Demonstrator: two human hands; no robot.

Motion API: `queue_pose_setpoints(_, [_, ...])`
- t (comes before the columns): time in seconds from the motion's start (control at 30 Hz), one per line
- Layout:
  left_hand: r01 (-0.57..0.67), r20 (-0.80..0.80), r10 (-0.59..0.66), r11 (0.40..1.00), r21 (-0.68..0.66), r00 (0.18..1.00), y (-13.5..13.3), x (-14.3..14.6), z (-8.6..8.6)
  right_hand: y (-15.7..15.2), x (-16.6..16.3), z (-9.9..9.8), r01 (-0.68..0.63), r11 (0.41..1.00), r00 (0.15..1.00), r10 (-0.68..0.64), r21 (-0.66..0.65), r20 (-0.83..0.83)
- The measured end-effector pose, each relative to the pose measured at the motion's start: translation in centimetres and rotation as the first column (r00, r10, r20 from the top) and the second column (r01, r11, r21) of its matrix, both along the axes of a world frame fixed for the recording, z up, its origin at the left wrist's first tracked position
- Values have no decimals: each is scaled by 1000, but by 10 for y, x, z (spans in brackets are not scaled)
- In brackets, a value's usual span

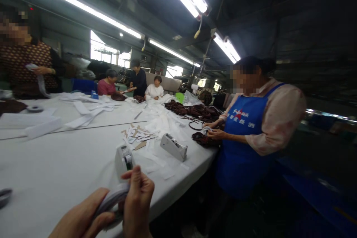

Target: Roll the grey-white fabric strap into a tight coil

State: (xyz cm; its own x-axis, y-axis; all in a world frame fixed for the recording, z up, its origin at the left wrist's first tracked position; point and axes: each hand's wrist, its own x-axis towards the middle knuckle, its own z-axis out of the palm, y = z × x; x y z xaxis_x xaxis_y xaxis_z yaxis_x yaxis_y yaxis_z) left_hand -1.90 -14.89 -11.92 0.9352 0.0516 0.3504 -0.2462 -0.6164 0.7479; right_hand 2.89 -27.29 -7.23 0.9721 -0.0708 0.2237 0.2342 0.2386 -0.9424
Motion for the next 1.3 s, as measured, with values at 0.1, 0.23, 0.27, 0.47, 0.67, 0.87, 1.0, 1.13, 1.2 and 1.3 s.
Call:
queue_pose_setpoints(0.1, [44, 32, -40, 987, -152, 999, -14, -8, 15, 8, -1, 0, 43, 980, 974, 2, 194, -226])
queue_pose_setpoints(0.23, [-52, 51, 70, 954, -294, 996, -23, -14, 24, 19, 2, -2, 99, 975, 951, -34, 198, -307])
queue_pose_setpoints(0.27, [-117, 12, 124, 960, -254, 992, -23, -15, 25, 22, 4, -3, 102, 980, 953, -47, 171, -298])
queue_pose_setpoints(0.47, [-252, -137, 263, 963, 95, 955, -14, -22, 30, 37, 2, -8, 77, 984, 984, -50, 162, -168])
queue_pose_setpoints(0.67, [-154, -122, 225, 891, 426, 967, 12, -18, 35, 30, 23, -1, -213, 931, 970, 238, -296, 52])
queue_pose_setpoints(0.87, [51, -80, -9, 836, 546, 997, 27, -5, 51, 28, 30, 15, -16, 625, 718, 550, -780, 426])
queue_pose_setpoints(1.0, [177, -136, -144, 947, 270, 980, 52, -3, 51, 27, 27, 11, 145, 723, 702, 405, -675, 585])
queue_pose_setpoints(1.13, [160, -217, -126, 977, 144, 968, 98, -27, 14, 14, 38, 5, 175, 830, 887, 100, -529, 451])
queue_pose_setpoints(1.2, [76, -256, -33, 984, 162, 966, 117, -46, -10, 10, 46, -1, 170, 878, 940, -8, -448, 340])
queue_pose_setpoints(1.3, [47, -241, -18, 992, 115, 970, 129, -71, -35, 14, 52, -11, 63, 972, 986, -26, -228, 163])
